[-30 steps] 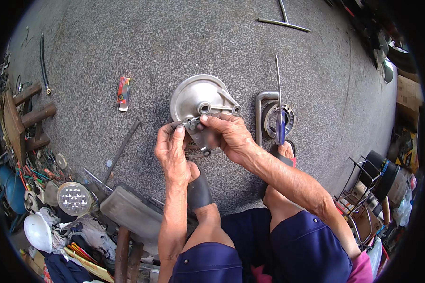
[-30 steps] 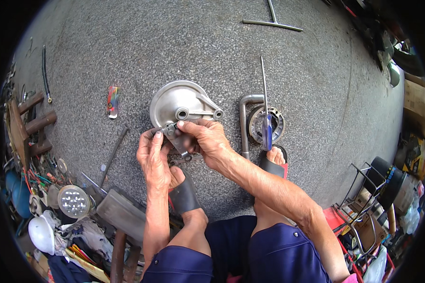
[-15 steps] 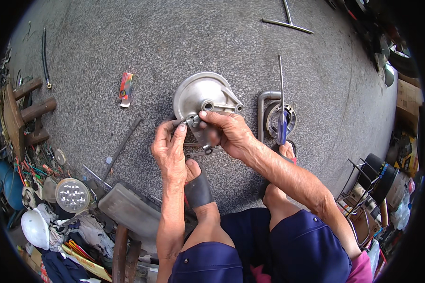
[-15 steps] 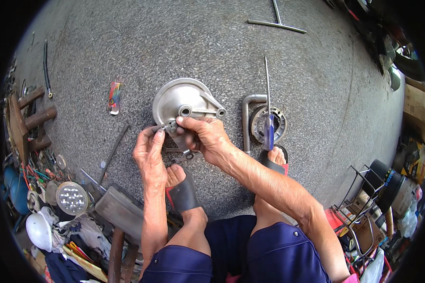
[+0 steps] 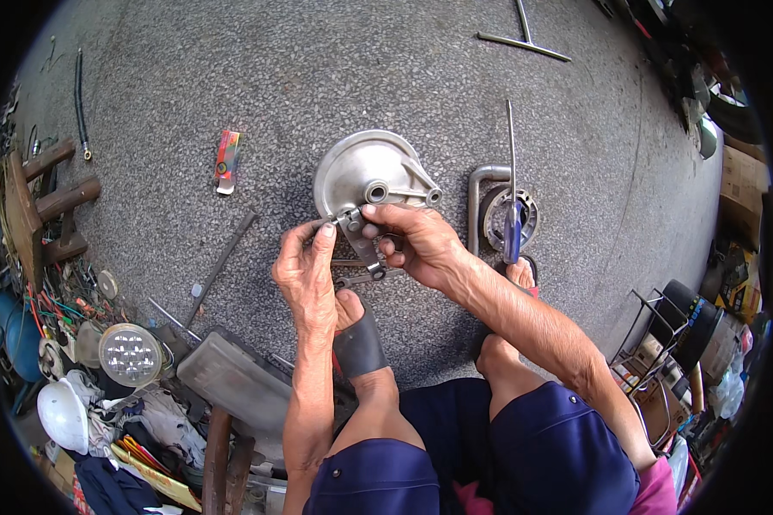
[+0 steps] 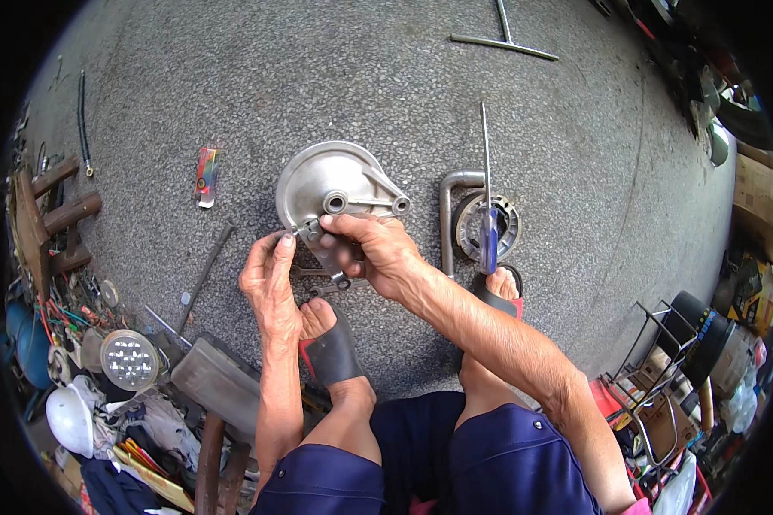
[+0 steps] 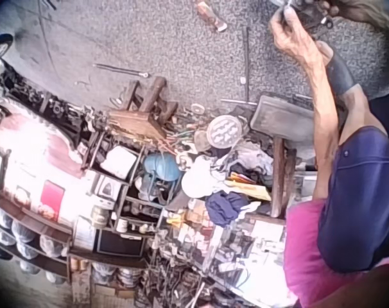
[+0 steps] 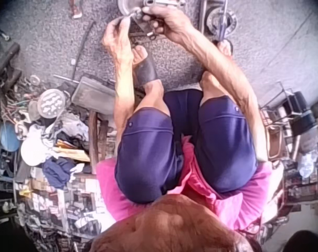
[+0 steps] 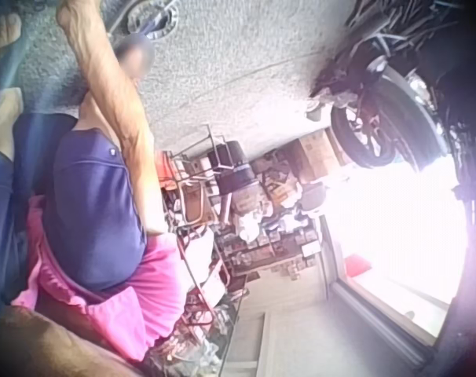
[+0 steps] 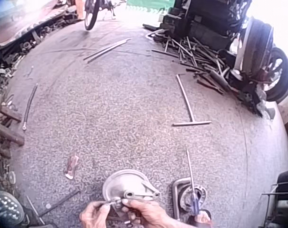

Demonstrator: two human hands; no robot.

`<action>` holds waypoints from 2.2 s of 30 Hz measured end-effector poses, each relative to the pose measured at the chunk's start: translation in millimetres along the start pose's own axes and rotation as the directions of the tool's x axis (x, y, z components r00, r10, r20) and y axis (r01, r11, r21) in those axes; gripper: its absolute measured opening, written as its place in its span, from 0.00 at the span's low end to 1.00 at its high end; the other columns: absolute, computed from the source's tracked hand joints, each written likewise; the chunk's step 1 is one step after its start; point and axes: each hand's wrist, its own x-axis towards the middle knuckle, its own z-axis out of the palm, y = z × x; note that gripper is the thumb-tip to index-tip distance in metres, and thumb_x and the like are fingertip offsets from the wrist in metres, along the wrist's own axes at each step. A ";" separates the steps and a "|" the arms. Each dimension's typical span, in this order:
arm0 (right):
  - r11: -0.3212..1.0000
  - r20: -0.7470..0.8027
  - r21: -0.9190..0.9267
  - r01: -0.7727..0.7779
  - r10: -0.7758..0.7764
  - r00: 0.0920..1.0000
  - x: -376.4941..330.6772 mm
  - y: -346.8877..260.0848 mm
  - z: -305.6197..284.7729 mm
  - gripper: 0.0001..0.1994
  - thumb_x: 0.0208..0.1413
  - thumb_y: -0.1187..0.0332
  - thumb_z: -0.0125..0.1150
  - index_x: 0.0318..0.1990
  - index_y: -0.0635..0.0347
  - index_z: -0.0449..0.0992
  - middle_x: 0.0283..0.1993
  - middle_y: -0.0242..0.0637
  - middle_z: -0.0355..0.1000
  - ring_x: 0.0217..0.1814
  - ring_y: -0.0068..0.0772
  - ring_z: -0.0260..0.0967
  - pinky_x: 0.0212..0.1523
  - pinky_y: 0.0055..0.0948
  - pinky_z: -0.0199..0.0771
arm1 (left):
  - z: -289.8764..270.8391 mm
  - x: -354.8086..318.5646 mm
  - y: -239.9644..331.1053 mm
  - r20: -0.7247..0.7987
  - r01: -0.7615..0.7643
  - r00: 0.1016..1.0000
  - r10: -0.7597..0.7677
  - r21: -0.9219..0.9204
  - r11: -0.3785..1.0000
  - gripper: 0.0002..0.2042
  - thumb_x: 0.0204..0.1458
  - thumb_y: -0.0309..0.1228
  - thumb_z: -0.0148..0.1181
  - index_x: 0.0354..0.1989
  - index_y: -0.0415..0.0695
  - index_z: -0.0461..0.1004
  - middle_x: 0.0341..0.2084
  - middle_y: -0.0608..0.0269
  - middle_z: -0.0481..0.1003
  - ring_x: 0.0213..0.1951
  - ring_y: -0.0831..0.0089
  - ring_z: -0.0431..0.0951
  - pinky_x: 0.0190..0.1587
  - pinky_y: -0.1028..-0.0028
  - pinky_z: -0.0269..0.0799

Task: The person assembles a circular mechanical component, likely a clutch or brake assembly, using a screwdriver and wrench. They insert a metal bracket into the housing, secure it with a bolt, and then fit a circular ring into the assembly.

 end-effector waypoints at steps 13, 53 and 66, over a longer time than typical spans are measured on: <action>1.000 -0.014 0.019 0.016 -0.016 1.000 1.7 0.3 -0.9 0.06 0.57 0.68 0.67 0.37 0.60 0.81 0.28 0.30 0.77 0.20 0.15 0.68 0.15 0.16 0.61 | -4.8 5.0 -5.1 0.008 -0.138 0.990 0.138 0.104 0.985 0.06 0.56 0.23 0.66 0.40 0.35 0.81 0.35 0.65 0.78 0.37 0.78 0.77 0.41 0.77 0.73; 0.993 -0.064 -0.057 0.100 -0.103 0.993 1.1 5.7 1.0 0.07 0.57 0.66 0.68 0.34 0.60 0.82 0.28 0.29 0.77 0.20 0.14 0.67 0.16 0.16 0.62 | -5.9 7.8 1.0 0.089 -0.013 0.996 0.015 -0.025 1.000 0.07 0.57 0.23 0.64 0.42 0.33 0.78 0.34 0.64 0.79 0.37 0.81 0.76 0.42 0.79 0.74; 0.986 -0.092 -0.105 0.128 -0.138 0.986 -1.1 4.7 5.4 0.08 0.56 0.67 0.69 0.34 0.62 0.82 0.28 0.30 0.77 0.20 0.14 0.67 0.16 0.17 0.63 | -4.6 7.6 -2.4 0.064 0.067 0.995 -0.070 0.042 0.997 0.06 0.60 0.31 0.63 0.38 0.41 0.77 0.28 0.72 0.75 0.25 0.88 0.65 0.26 0.83 0.56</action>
